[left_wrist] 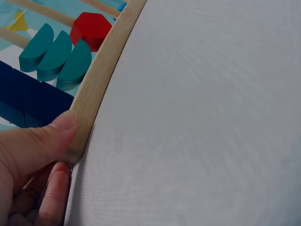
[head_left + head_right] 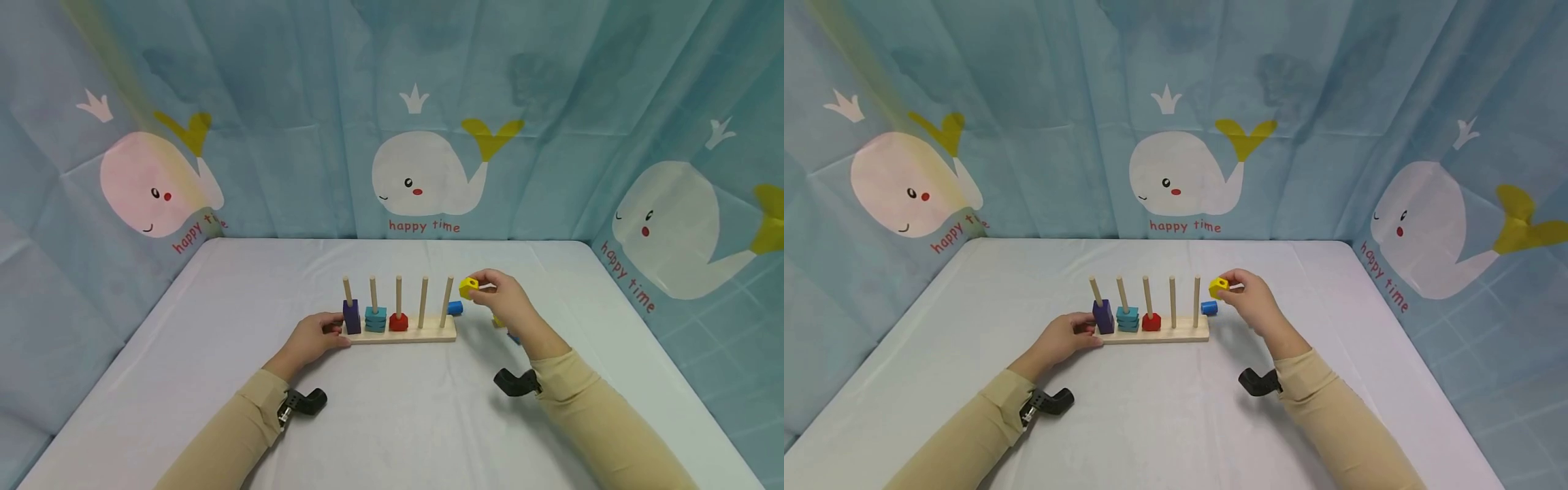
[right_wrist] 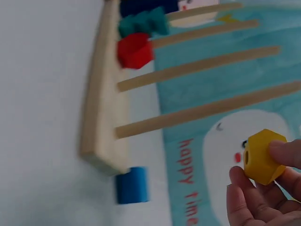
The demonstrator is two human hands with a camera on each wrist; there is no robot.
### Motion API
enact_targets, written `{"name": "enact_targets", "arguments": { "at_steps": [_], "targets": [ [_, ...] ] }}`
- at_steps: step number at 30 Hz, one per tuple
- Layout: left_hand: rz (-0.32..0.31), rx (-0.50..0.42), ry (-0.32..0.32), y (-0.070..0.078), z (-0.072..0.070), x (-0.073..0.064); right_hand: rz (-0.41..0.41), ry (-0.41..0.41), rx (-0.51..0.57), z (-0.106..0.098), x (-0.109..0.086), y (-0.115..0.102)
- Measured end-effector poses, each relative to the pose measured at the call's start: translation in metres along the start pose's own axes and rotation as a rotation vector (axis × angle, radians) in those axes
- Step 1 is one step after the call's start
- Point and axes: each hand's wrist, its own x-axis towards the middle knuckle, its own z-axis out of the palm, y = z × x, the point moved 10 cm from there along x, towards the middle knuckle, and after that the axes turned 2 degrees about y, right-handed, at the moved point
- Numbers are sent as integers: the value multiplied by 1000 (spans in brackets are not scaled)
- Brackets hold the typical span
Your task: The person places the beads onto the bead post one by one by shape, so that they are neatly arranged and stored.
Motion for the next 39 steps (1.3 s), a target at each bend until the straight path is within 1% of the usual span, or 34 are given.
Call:
{"name": "enact_targets", "arguments": {
  "at_steps": [5,9,11,14,18,24,28,34,39],
  "targets": [
    [-7,-1,-1,0,0,-1,-80,50,53,-12,2,-39],
    [-5,3,1,1,0,-1,-152,72,91,-14,3,-67],
    [-4,4,1,1,0,-1,-188,67,104,-12,2,-81],
    [-1,11,1,1,0,0,-236,36,125,-3,1,-100],
    [4,11,2,1,-1,0,-277,-7,132,11,-1,-117],
    [19,6,1,2,0,0,-278,-61,100,39,-3,-128],
    [17,7,2,2,0,0,-281,-66,65,53,-5,-131],
    [13,21,3,0,0,1,-266,-82,76,67,-8,-128],
    [6,15,2,0,0,1,-254,-97,67,74,-5,-123]
  ]
}}
